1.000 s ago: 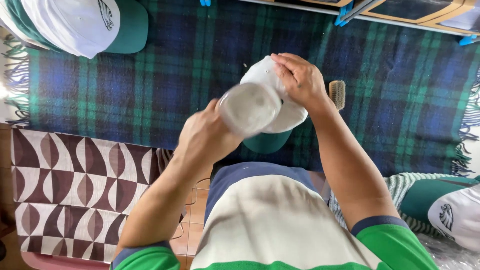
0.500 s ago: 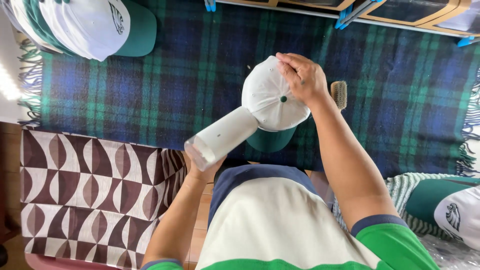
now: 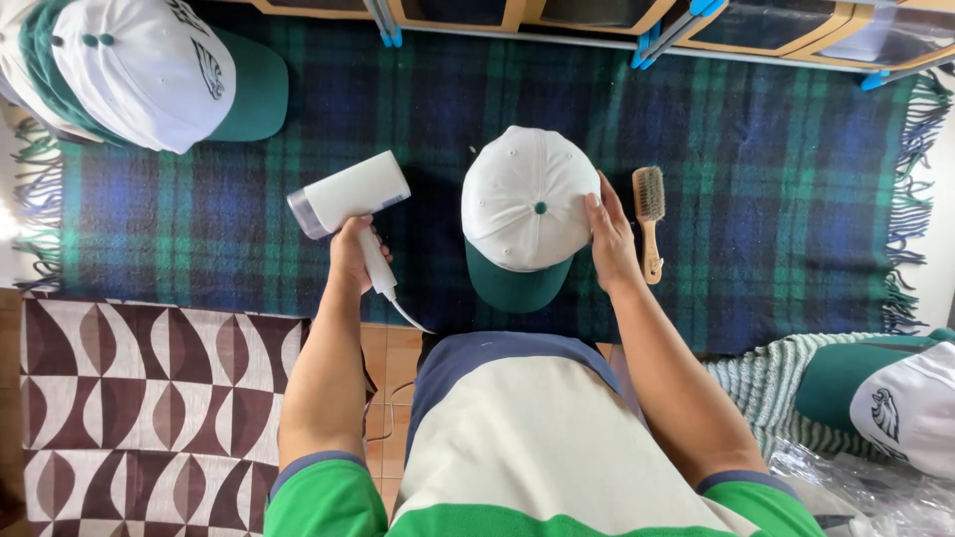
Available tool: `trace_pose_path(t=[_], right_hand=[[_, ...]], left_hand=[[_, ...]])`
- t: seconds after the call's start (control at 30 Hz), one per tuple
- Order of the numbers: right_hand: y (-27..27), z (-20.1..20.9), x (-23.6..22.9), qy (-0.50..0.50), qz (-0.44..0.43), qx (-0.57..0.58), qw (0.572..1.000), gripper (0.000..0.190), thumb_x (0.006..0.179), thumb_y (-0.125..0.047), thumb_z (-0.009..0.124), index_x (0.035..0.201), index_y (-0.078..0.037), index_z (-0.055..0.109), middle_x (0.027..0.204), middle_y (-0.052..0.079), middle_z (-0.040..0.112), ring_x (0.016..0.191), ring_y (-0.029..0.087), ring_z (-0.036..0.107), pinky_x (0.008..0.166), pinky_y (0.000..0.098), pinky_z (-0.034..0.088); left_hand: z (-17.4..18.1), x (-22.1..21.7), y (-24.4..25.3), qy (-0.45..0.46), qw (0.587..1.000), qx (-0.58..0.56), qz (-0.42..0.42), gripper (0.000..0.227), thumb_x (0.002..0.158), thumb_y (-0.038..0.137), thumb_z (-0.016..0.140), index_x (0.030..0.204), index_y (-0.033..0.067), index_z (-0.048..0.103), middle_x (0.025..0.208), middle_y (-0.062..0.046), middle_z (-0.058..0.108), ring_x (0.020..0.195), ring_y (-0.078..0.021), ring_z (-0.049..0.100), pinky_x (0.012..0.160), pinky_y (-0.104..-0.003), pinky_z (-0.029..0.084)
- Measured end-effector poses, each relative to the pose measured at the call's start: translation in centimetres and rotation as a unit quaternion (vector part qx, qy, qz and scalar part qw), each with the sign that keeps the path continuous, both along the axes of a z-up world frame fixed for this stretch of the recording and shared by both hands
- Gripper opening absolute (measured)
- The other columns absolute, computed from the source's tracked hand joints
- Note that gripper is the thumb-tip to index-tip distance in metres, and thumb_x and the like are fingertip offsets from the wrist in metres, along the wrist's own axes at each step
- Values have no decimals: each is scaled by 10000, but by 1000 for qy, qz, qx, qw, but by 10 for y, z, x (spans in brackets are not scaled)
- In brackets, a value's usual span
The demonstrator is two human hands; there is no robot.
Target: Using a handheld steamer and a brush to clean and remove wrinkles from a baseball cap.
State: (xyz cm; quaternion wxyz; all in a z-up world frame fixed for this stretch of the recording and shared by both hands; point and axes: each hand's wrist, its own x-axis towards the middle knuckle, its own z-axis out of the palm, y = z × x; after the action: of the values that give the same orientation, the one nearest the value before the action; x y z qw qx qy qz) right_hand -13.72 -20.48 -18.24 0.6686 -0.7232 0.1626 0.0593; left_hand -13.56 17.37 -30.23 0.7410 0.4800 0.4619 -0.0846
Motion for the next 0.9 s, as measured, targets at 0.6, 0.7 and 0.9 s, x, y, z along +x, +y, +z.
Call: trace_pose_path(t=[0.6,0.7,0.9], right_hand=[[-97,-144,-40,5,-87,-555,827,679,932,-503,761,1501,-249,492,1314,142,514,1155,415,557,893,608,538],[-113,-153,-48,138,-6,-574,807,619,976,-500,644,1505,-244,449,1337,74,528,1218,349,486,935,554,496],[-136,-139,-25,85,-127,-260,954,301,882,-107,607,1153,-124,475,908,153,691,588,250,710,511,313,616]], left_hand=[[2,-3,7,-52,659,740,-122,526,881,446,828,1227,106,626,1159,-182,541,977,-479,582,801,-577,514],[33,-28,-46,-260,677,674,-141,390,979,348,732,1260,105,611,1031,-80,581,919,-312,587,876,-440,457],[74,-69,-165,-66,937,224,-261,676,1033,524,532,1554,127,364,1446,-213,527,1295,-387,580,1036,-506,503]])
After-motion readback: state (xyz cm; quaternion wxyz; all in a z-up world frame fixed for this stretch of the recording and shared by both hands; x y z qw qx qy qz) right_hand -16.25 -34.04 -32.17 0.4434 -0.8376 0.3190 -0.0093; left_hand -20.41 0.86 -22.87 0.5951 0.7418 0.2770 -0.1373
